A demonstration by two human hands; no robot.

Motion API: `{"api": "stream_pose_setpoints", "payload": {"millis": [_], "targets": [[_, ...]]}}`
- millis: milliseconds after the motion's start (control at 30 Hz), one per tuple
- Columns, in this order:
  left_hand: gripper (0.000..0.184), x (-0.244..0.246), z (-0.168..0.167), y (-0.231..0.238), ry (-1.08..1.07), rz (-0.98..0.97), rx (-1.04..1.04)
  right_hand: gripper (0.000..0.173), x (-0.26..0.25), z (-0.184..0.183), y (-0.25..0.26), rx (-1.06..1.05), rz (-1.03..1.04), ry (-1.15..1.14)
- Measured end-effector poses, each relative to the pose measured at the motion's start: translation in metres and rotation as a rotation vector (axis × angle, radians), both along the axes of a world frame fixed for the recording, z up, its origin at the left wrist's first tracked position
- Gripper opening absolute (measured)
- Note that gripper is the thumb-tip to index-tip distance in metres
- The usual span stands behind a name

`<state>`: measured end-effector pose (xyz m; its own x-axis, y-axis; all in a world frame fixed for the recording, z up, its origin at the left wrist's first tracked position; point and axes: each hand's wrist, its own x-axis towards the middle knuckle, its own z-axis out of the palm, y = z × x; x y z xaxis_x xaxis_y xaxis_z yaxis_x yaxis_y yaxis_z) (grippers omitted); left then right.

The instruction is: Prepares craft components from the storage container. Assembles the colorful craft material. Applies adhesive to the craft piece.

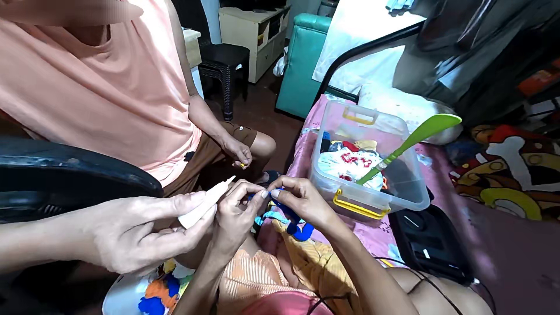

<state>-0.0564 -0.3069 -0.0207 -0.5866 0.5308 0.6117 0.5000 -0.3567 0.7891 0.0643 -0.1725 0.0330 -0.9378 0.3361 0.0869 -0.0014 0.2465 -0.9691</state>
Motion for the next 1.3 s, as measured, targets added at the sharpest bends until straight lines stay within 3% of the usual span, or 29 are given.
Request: {"api": "stream_pose_setpoints", "payload": {"millis": [300,533,1033,1133,1200,1267,1300], "targets": [[0.019,-0.001,-0.004,0.005,0.126,-0.065,-0.048,0.01,0.003,-0.004,0.003,-0.03,-0.024,0.05],[0.008,0.01,-0.001,0.008,-0.273,-0.233,0.044,0.009,0.004,-0.002,0.001,-0.107,0.019,0.059],[0.012,-0.002,-0.005,0.003,-0.497,-0.321,0.016,0.009,-0.004,-0.005,0.002,-0.108,0.005,0.027],[0.01,-0.013,-0.014,0.003,-0.474,-0.33,0.017,0.009,-0.007,-0.006,0.002,-0.091,0.013,0.009],[0.01,-0.039,-0.043,-0.003,-0.407,-0.416,-0.019,0.009,-0.01,-0.007,0.002,-0.084,0.021,0.004],[0.02,-0.07,-0.06,-0.018,-0.265,-0.512,-0.188,0.009,-0.012,-0.008,0.001,-0.078,0.036,-0.004],[0.026,-0.079,-0.047,-0.027,-0.142,-0.577,-0.322,0.009,-0.012,-0.007,0.001,-0.069,0.044,-0.015]]}}
